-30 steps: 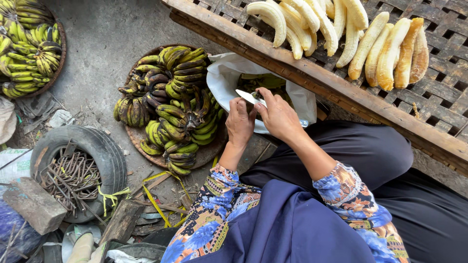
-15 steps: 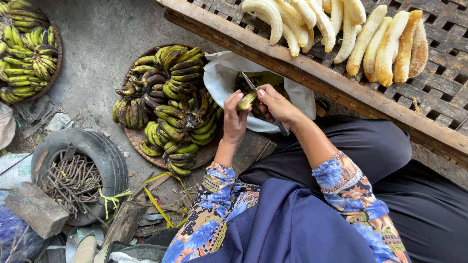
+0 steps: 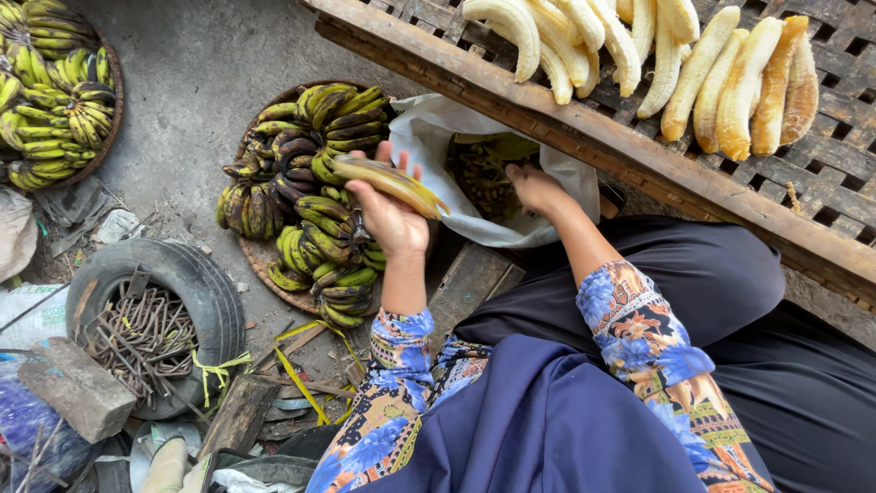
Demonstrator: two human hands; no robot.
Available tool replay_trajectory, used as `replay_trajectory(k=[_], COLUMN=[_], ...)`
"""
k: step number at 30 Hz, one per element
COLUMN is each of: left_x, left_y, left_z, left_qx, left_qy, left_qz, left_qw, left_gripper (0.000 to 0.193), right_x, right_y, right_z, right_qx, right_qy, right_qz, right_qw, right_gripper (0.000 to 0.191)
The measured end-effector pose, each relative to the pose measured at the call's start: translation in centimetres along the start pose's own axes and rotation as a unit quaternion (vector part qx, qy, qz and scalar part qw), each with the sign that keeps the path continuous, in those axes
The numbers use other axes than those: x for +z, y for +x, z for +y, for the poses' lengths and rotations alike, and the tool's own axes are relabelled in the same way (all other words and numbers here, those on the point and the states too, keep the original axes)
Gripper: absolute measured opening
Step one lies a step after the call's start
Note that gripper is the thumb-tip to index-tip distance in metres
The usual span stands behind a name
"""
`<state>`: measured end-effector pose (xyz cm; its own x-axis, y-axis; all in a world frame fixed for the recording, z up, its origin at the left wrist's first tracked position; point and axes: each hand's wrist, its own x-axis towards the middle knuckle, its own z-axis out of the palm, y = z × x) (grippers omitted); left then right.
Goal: The person sits on the ground and peels green bananas with a knife, cutting the peel by hand. They take bananas one at a time from a basket, place the peeled fruit on a slatted wooden rack, and drop the peels into a white sack beside them.
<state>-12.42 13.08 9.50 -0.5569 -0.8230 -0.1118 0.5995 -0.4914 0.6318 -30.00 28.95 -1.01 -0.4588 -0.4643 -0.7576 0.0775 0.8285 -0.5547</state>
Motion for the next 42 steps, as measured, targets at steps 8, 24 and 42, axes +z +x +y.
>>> replay_trajectory(k=[8,24,42], left_x=[-1.8,-0.3,-0.9], left_y=[-1.9,-2.6,-2.2], left_z=[-8.7,-9.8,-8.9], left_qx=[-0.176,-0.114,-0.172], left_qy=[-0.040,0.002,-0.100], left_qz=[0.075,0.070,0.053], left_qw=[0.981,0.991,0.979], left_gripper=[0.056,0.047,0.069], right_x=[0.8,0.8,0.4], right_y=[-9.8,-11.3,-10.2], right_z=[-5.0,-5.1,-4.3], right_qx=[-0.400,-0.510,-0.409], right_qy=[0.003,-0.082,0.049], right_qz=[0.168,0.299,0.205], right_qw=[0.901,0.802,0.888], right_gripper=[0.043,0.021,0.012])
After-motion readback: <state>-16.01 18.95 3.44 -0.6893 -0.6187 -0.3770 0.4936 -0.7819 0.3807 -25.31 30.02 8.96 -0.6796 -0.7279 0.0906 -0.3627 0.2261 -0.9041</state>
